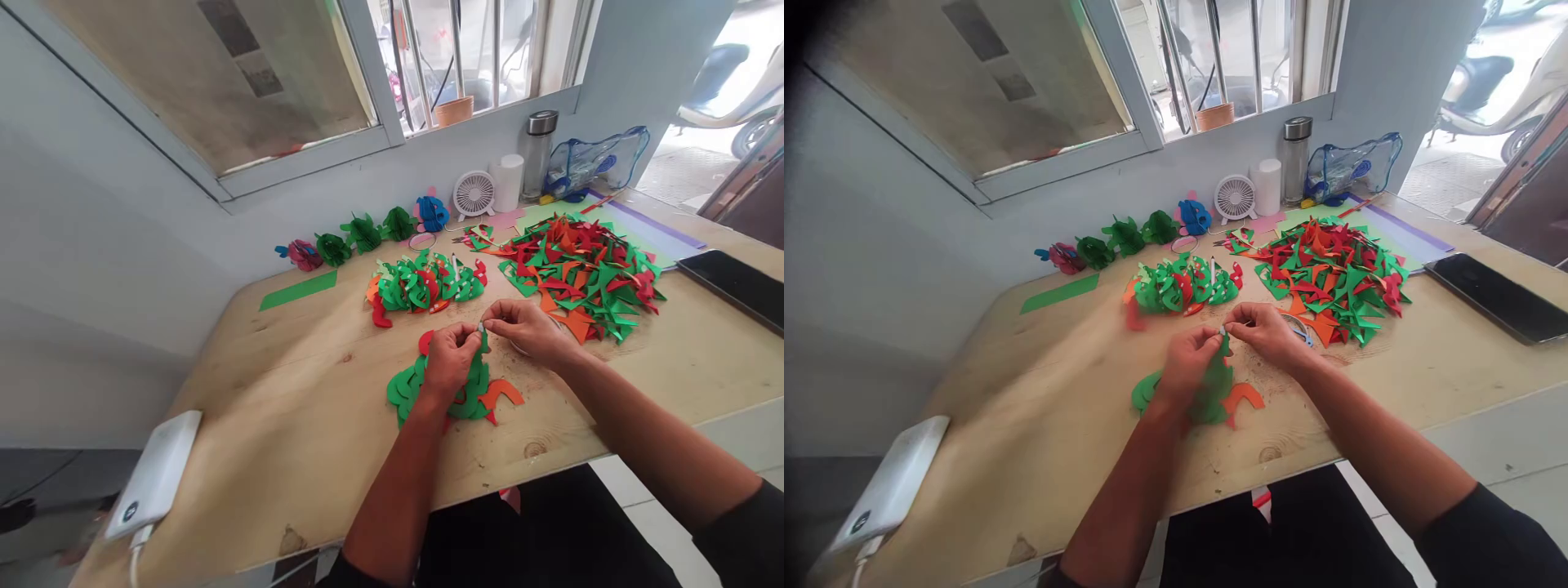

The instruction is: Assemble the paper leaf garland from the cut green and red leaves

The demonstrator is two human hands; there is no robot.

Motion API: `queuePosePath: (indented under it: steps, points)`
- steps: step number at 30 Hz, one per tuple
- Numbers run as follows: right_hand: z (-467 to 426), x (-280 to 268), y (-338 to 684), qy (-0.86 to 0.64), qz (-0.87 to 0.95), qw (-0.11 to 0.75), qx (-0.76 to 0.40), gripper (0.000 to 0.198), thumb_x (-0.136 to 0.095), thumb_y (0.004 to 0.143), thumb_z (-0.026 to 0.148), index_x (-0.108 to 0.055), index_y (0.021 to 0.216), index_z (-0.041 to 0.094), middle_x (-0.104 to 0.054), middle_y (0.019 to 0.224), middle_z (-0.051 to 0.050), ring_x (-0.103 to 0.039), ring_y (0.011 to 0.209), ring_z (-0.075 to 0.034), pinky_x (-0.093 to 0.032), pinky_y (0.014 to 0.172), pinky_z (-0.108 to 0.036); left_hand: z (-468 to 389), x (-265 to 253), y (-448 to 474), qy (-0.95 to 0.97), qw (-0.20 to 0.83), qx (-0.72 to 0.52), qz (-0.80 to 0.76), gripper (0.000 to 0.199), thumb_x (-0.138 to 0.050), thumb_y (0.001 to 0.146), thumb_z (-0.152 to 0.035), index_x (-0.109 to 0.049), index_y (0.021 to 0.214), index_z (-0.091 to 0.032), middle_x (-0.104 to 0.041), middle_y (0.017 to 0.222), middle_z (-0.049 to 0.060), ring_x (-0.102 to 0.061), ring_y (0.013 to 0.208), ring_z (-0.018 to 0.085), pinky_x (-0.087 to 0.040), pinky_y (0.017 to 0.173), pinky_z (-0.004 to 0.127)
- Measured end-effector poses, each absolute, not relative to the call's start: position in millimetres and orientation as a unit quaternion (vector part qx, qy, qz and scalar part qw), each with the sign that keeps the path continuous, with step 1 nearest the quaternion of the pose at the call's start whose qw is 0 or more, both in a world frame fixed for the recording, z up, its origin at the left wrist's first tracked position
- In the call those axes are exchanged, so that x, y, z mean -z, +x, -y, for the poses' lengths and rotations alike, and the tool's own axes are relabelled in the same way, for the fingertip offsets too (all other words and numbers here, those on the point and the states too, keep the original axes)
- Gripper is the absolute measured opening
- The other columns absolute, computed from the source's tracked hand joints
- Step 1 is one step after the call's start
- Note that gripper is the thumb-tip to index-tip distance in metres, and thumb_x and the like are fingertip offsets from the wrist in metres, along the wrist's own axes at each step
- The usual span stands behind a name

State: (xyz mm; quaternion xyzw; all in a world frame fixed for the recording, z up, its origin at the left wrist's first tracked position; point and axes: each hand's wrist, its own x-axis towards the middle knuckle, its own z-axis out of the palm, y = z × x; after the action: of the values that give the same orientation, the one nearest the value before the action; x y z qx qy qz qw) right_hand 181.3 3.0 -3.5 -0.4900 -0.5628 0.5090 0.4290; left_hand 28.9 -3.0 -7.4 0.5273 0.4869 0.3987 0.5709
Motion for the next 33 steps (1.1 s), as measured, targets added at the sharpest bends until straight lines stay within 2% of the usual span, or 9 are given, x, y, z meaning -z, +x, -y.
queuePosePath:
  steps: [6, 10, 14, 19, 25, 33]
  points:
    - [-4, 8, 181, -0.479, 0.551, 0.437, -0.525, 0.019, -0.062, 0.073, 0.035, -0.060, 0.076, 0.016, -0.057, 0.066, 0.001, -0.050, 0.062, -0.012, -0.038, 0.058, -0.026, 4, 5, 31, 0.523, 0.570, -0.399, -0.493, 0.016, -0.059, 0.069, -0.029, -0.060, 0.065, -0.013, -0.063, 0.056, 0.002, -0.051, 0.042, 0.008, -0.034, 0.041, 0.018]
    - [-4, 7, 180, -0.487, 0.553, 0.447, -0.507, 0.019, -0.062, 0.073, 0.036, -0.060, 0.074, 0.017, -0.056, 0.065, 0.002, -0.048, 0.060, -0.011, -0.036, 0.056, -0.025, 4, 5, 31, 0.518, 0.569, -0.401, -0.496, 0.016, -0.059, 0.069, -0.029, -0.061, 0.066, -0.013, -0.063, 0.055, 0.002, -0.051, 0.042, 0.008, -0.035, 0.041, 0.018]
    - [-6, 3, 183, -0.504, 0.539, 0.495, -0.459, 0.022, -0.064, 0.071, 0.039, -0.059, 0.071, 0.018, -0.053, 0.064, 0.002, -0.044, 0.058, -0.010, -0.035, 0.054, -0.024, 4, 7, 30, 0.519, 0.569, -0.405, -0.493, 0.016, -0.060, 0.069, -0.028, -0.060, 0.063, -0.013, -0.064, 0.058, 0.003, -0.052, 0.044, 0.009, -0.037, 0.043, 0.019]
    - [-4, -4, 185, -0.493, 0.535, 0.531, -0.434, 0.024, -0.064, 0.073, 0.041, -0.058, 0.074, 0.018, -0.054, 0.066, 0.001, -0.045, 0.059, -0.010, -0.036, 0.054, -0.025, 2, 10, 29, 0.495, 0.591, -0.415, -0.484, 0.020, -0.061, 0.071, -0.033, -0.064, 0.074, -0.013, -0.066, 0.060, 0.003, -0.051, 0.044, 0.008, -0.035, 0.042, 0.018]
    - [0, -2, 181, -0.454, 0.619, 0.521, -0.374, 0.016, -0.059, 0.081, 0.036, -0.060, 0.086, 0.020, -0.061, 0.082, -0.003, -0.055, 0.075, -0.015, -0.044, 0.063, -0.028, 2, 9, 29, 0.469, 0.600, -0.420, -0.493, 0.029, -0.065, 0.070, -0.041, -0.066, 0.074, -0.013, -0.065, 0.059, 0.004, -0.049, 0.042, 0.007, -0.032, 0.040, 0.018]
    - [2, 4, 178, -0.477, 0.691, 0.473, -0.265, 0.016, -0.055, 0.082, 0.027, -0.060, 0.095, 0.020, -0.065, 0.084, -0.003, -0.057, 0.074, -0.015, -0.045, 0.062, -0.027, 2, 7, 28, 0.472, 0.599, -0.424, -0.488, 0.032, -0.066, 0.068, -0.043, -0.068, 0.077, -0.012, -0.065, 0.058, 0.004, -0.050, 0.043, 0.007, -0.030, 0.041, 0.016]
